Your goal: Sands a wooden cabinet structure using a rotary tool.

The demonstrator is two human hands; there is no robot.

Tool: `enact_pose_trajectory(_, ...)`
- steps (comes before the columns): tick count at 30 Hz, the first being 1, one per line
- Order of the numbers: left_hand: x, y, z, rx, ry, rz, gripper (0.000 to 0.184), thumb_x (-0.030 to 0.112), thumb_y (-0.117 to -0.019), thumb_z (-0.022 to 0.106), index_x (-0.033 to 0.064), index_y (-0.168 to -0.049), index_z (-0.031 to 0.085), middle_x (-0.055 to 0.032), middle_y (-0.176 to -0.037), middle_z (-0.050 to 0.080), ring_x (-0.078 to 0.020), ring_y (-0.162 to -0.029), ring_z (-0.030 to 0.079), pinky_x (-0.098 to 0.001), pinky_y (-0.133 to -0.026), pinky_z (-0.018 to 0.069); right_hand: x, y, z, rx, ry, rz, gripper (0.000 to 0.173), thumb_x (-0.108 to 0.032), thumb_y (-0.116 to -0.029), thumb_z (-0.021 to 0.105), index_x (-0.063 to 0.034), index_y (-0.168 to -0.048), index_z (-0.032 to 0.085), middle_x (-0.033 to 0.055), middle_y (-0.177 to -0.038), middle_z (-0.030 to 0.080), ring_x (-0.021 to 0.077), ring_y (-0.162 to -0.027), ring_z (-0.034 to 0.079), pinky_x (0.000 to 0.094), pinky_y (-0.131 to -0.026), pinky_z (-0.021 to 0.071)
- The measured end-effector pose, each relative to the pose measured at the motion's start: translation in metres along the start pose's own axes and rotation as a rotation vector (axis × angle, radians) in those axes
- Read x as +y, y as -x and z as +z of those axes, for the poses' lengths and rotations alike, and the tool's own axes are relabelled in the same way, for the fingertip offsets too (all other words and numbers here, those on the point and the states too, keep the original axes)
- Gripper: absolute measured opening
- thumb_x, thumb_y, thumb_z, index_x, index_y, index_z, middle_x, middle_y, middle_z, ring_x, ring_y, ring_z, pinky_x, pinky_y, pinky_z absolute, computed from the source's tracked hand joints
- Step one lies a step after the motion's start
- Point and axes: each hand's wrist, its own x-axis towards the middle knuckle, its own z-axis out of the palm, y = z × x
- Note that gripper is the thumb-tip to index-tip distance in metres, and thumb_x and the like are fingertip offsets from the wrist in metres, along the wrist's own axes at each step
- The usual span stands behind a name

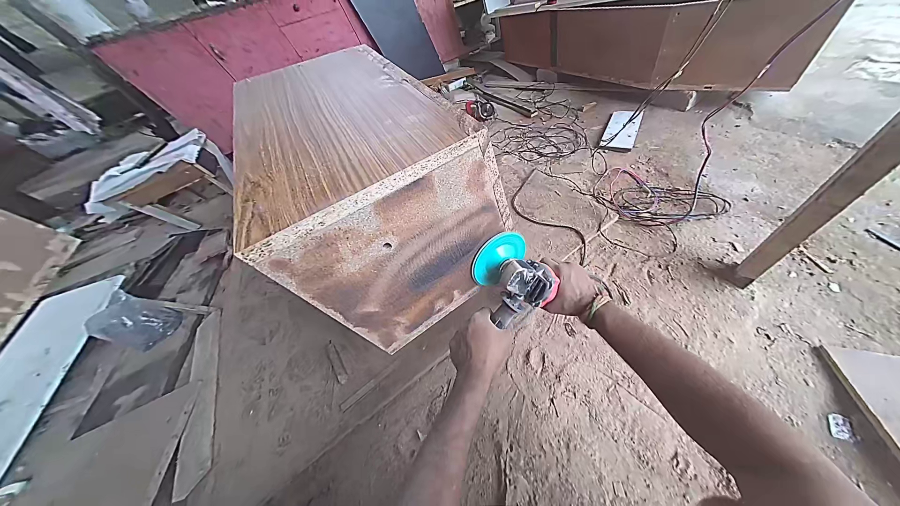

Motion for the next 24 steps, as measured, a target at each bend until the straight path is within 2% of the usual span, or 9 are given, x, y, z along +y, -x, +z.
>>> enact_pose_trajectory(5,-0.008,0.006,-0.002,0.017,0.001,-0.024,0.043,0.058,-0.0881,0.069,0.0166,-0.100,0.073,-0.0072,-0.095,0.075,-0.0268,-0.092,0.073,-0.0539,-0.077,0.0573,-0.007,-0.002,-0.003,-0.003,0.000,-0.075,0.067,-0.055,-0.0717,0.078,-0.0085,-0.119,0.066,0.0154,-0.105,0.074,0.0356,-0.097,0.073,0.0617,-0.078,0.0576)
enact_pose_trajectory(9,-0.041,0.020,-0.003,0.036,-0.030,-0.077,0.042,0.056,-0.0895,0.068,0.0164,-0.100,0.073,-0.0083,-0.094,0.075,-0.0281,-0.091,0.074,-0.0543,-0.077,0.0576,-0.039,0.000,0.009,-0.061,-0.030,-0.164,0.069,-0.053,-0.0758,0.077,-0.0064,-0.124,0.064,0.0171,-0.111,0.072,0.0365,-0.101,0.072,0.0610,-0.080,0.0573)
enact_pose_trajectory(12,-0.074,0.024,0.002,0.090,-0.019,-0.079,0.038,0.052,-0.0886,0.070,0.0156,-0.098,0.075,-0.0086,-0.092,0.075,-0.0293,-0.088,0.073,-0.0570,-0.075,0.0566,-0.065,0.002,0.026,-0.074,-0.021,-0.211,0.067,-0.051,-0.0765,0.076,-0.0052,-0.123,0.063,0.0176,-0.110,0.072,0.0368,-0.099,0.072,0.0600,-0.078,0.0578)
enact_pose_trajectory(15,-0.099,0.027,0.003,0.141,-0.001,-0.076,0.038,0.052,-0.0883,0.072,0.0147,-0.096,0.074,-0.0089,-0.090,0.074,-0.0294,-0.087,0.073,-0.0569,-0.075,0.0568,-0.091,0.003,0.023,-0.120,0.036,-0.232,0.067,-0.050,-0.0774,0.076,-0.0055,-0.125,0.061,0.0183,-0.113,0.071,0.0373,-0.100,0.072,0.0594,-0.079,0.0578)
enact_pose_trajectory(18,-0.118,0.033,0.013,0.224,0.082,-0.076,0.037,0.047,-0.0883,0.074,0.0111,-0.097,0.075,-0.0120,-0.089,0.075,-0.0323,-0.086,0.074,-0.0593,-0.075,0.0569,-0.119,0.007,0.019,-0.194,0.103,-0.267,0.063,-0.042,-0.0785,0.078,-0.0027,-0.123,0.059,0.0215,-0.114,0.069,0.0397,-0.102,0.070,0.0594,-0.081,0.0566)
enact_pose_trajectory(21,-0.140,0.034,0.041,0.330,0.223,-0.006,0.042,0.043,-0.0870,0.078,0.0050,-0.105,0.075,-0.0166,-0.092,0.075,-0.0364,-0.089,0.074,-0.0630,-0.079,0.0566,-0.141,0.011,0.024,-0.254,0.176,-0.309,0.063,-0.031,-0.0753,0.082,-0.0016,-0.125,0.058,0.0231,-0.117,0.067,0.0407,-0.108,0.067,0.0594,-0.088,0.0537)
enact_pose_trajectory(24,-0.145,0.025,0.053,0.364,0.298,0.065,0.045,0.040,-0.0873,0.078,0.0032,-0.112,0.073,-0.0168,-0.096,0.076,-0.0339,-0.092,0.074,-0.0599,-0.083,0.0575,-0.150,0.015,0.019,-0.262,0.215,-0.303,0.063,-0.026,-0.0747,0.083,0.0007,-0.126,0.056,0.0248,-0.116,0.065,0.0420,-0.108,0.066,0.0596,-0.090,0.0521)
